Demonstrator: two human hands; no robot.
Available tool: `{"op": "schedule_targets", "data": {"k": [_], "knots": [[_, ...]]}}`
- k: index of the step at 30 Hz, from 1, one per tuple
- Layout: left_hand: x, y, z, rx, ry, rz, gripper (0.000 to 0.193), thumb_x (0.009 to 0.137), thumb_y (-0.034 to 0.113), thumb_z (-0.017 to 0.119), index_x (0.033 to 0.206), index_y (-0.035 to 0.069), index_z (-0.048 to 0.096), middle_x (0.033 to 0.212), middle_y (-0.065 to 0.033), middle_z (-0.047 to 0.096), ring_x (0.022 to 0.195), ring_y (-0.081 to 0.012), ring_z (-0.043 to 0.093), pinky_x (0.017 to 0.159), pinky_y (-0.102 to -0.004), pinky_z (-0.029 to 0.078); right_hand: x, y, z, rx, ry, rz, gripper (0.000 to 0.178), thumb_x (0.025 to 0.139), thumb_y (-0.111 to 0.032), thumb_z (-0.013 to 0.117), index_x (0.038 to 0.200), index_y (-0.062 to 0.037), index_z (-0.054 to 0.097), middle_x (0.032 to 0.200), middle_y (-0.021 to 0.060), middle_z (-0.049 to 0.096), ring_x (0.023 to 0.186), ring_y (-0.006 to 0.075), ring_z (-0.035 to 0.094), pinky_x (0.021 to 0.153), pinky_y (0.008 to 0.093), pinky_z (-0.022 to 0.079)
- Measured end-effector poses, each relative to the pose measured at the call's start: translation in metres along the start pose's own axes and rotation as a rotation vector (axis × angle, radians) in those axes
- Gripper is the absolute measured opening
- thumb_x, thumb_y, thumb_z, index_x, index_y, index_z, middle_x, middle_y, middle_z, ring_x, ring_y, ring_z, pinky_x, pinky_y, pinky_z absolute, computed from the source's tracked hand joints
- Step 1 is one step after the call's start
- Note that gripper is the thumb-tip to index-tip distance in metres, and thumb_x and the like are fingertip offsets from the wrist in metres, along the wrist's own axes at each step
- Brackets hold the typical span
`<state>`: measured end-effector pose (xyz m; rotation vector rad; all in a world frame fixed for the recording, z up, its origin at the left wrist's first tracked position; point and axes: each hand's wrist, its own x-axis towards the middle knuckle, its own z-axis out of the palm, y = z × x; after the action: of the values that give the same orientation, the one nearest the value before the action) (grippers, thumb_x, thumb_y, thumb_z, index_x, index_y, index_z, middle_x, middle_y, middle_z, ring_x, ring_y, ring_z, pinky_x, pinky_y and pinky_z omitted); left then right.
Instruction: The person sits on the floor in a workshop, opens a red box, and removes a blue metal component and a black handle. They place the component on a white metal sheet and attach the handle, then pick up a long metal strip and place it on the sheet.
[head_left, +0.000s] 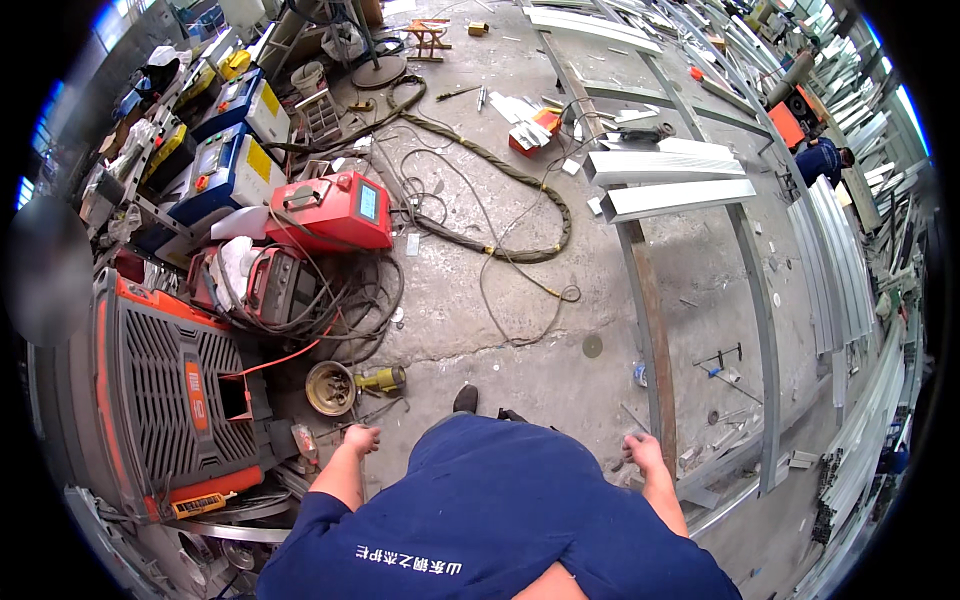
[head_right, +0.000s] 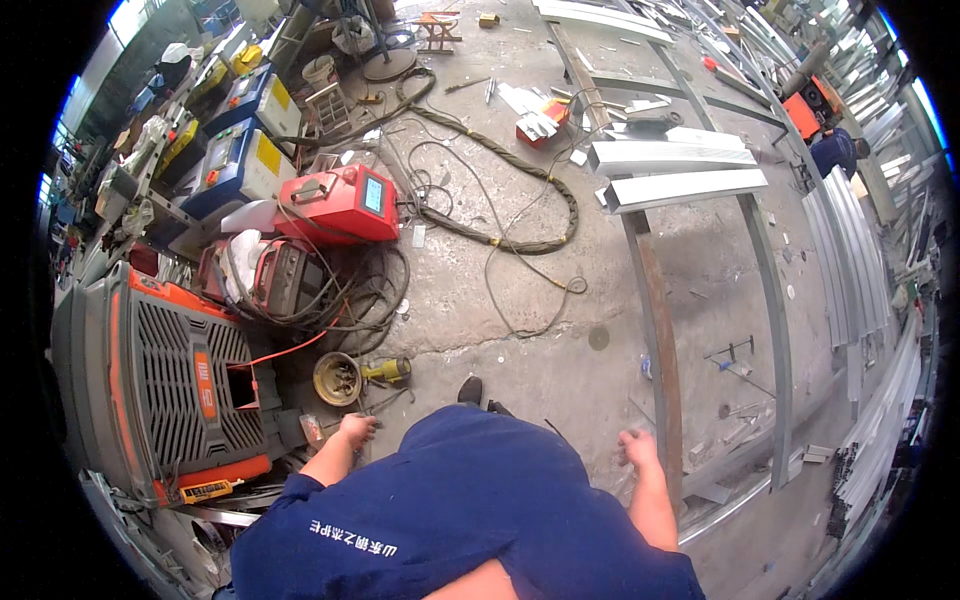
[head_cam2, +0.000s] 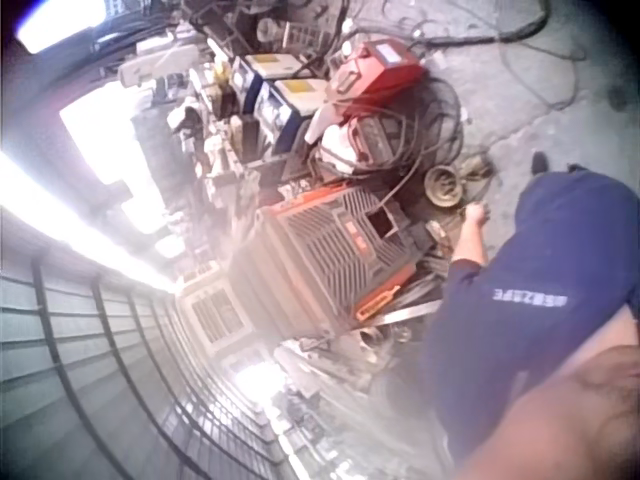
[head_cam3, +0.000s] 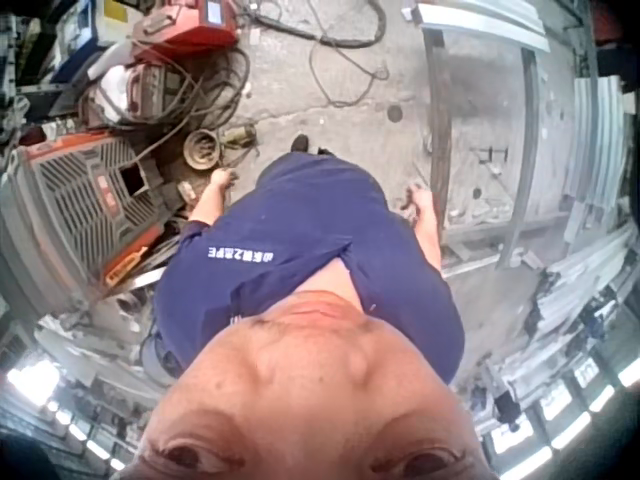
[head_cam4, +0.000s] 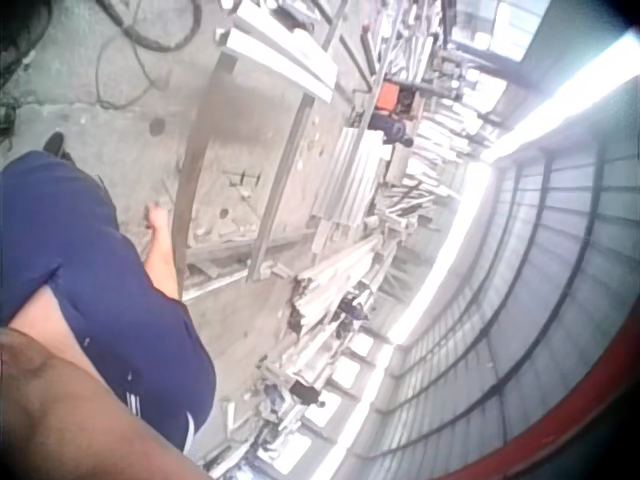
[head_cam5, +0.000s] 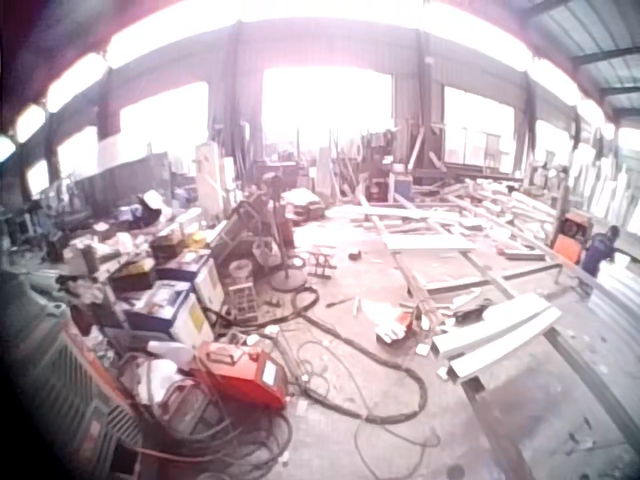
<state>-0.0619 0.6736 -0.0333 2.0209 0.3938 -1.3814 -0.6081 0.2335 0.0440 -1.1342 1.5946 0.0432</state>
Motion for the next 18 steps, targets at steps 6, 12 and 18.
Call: {"op": "schedule_targets", "data": {"k": [6,12,18], "knots": [[-0.041,0.028,0.046,0.489,-0.014,0.191,0.038,0.086,0.028,0.071,0.106,-0.004,0.07,0.089,-0.0137,0.073,0.071,-0.0205,0.069,0.066,-0.0357,0.056,-0.004,-0.004,-0.004,0.007,-0.033,-0.09,0.02,0.093,-0.017,0.063,0.098,0.002,0.066,0.079,0.0078,0.064,0.062,0.0153,0.06,0.054,0.0302,0.049],[-0.111,0.064,0.038,0.674,0.086,0.29,0.036,0.087,0.031,0.068,0.103,-0.002,0.07,0.083,-0.0101,0.072,0.074,-0.0183,0.068,0.067,-0.0357,0.055,0.024,0.036,0.023,0.042,-0.134,0.031,0.028,0.092,-0.02,0.066,0.107,0.0037,0.066,0.082,0.009,0.067,0.063,0.0157,0.061,0.056,0.0312,0.051],[-0.13,0.051,0.03,0.362,0.182,0.19,0.03,0.085,0.026,0.068,0.1,0.0,0.071,0.081,-0.0084,0.07,0.069,-0.0174,0.066,0.064,-0.0344,0.053,0.057,0.028,0.071,-0.17,-0.325,0.076,0.031,0.09,-0.022,0.067,0.107,0.0038,0.066,0.085,0.01,0.068,0.065,0.016,0.061,0.056,0.0318,0.051]]}}
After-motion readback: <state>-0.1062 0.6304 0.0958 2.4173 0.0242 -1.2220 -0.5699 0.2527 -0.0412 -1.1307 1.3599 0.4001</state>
